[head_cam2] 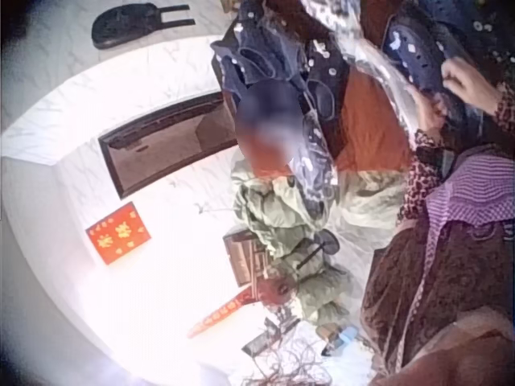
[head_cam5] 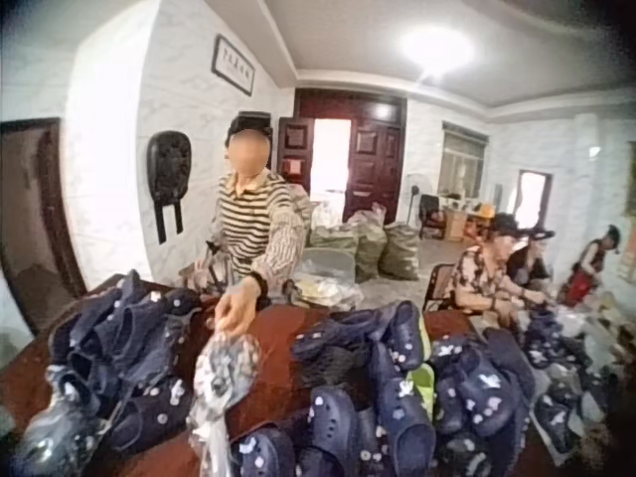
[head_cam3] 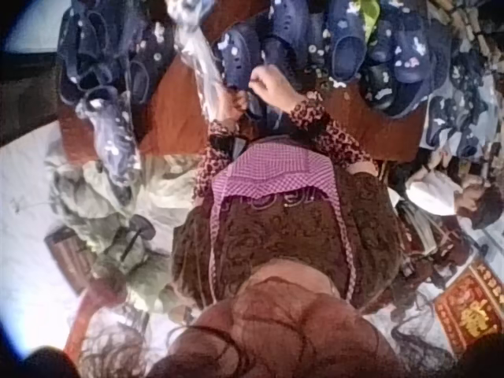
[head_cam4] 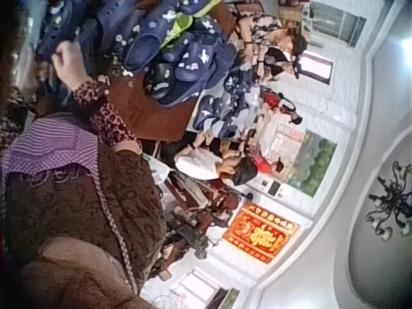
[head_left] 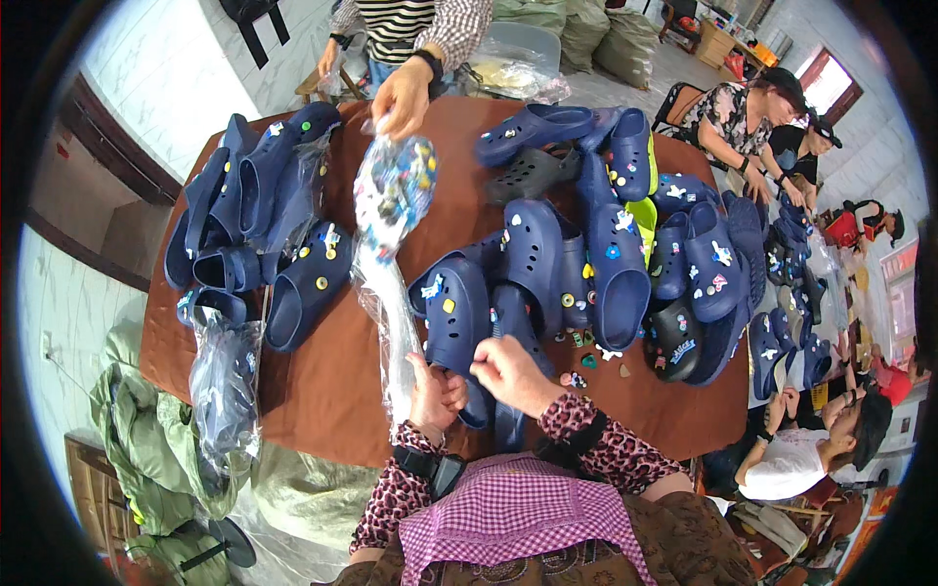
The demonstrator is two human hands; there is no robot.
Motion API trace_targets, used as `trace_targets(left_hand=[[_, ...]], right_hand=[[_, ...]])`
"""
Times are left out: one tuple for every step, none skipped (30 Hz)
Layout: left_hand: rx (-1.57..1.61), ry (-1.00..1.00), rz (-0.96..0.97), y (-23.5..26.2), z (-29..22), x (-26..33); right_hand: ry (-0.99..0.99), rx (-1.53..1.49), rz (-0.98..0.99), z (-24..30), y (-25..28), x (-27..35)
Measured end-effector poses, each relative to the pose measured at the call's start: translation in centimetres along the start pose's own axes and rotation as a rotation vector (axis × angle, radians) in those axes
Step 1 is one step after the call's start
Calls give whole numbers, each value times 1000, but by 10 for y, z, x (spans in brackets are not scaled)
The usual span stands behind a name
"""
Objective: Attaching decorative charms to blue clog-style shoes in a manufacturing facility.
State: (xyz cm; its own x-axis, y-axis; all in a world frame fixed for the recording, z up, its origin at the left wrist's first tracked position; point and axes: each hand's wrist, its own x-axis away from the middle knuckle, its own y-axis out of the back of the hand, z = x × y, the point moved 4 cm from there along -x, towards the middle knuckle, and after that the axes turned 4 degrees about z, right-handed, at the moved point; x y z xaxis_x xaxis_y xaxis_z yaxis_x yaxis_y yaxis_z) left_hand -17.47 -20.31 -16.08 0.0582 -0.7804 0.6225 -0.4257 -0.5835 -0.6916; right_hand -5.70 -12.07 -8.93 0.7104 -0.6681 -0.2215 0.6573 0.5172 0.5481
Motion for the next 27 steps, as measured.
trace_targets(left_hand=[[-20,2,20,-2,1,4],[-40,3,40,-2,2,7],[-119,-4,62,3,2,8],[-184,-2,43,8,4,11],[-252,-15,49,11,10,15],[-321,-29,54,3,9,23],[-359,4,114,0,8,30],[-369,-43,100,-6,6,33],[-424,-35,126,-4,8,33],[-480,-25,151,-3,10,33],[-557,-42,170,-2,11,33],[-630,-48,196,-6,11,33],[-699,-78,231,-7,11,32],[-769,-106,268,-7,12,30],[-768,-103,271,-7,14,28],[-756,-127,275,-8,15,26],[-744,-150,279,-9,16,24],[-743,-144,283,-11,18,25],[-723,-149,207,-12,17,25],[-704,-154,130,-12,17,25],[-685,-136,130,-11,14,21],[-646,-134,213,-12,10,20],[-710,-137,157,-10,11,26],[-776,-152,103,-10,10,27],[-757,-151,98,-12,10,26],[-730,-70,120,-15,13,25],[-739,-84,144,-15,17,25]], right_hand=[[31,3,86,3,-7,5],[52,37,141,4,-15,11],[81,52,197,4,-20,14],[111,67,255,4,-23,17],[127,80,276,4,-24,21],[141,79,281,4,-22,21],[110,83,326,6,-21,22],[78,89,371,6,-21,23],[98,95,425,3,-22,24],[111,93,433,2,-23,25],[92,87,452,0,-25,26],[66,83,469,-2,-26,28],[71,53,473,-2,-26,27],[73,52,477,-4,-29,27],[92,22,417,-5,-30,26],[110,-8,356,-6,-30,26],[105,-5,353,-9,-31,26],[126,14,347,-6,-30,24],[146,34,340,-4,-30,24],[139,37,337,-6,-30,25],[160,26,334,-4,-28,22],[182,15,331,-2,-26,20],[191,26,370,5,-25,26],[142,13,416,4,-25,26],[143,-5,398,-2,-28,32],[144,-23,380,-9,-30,33],[71,15,383,-10,-29,36]])
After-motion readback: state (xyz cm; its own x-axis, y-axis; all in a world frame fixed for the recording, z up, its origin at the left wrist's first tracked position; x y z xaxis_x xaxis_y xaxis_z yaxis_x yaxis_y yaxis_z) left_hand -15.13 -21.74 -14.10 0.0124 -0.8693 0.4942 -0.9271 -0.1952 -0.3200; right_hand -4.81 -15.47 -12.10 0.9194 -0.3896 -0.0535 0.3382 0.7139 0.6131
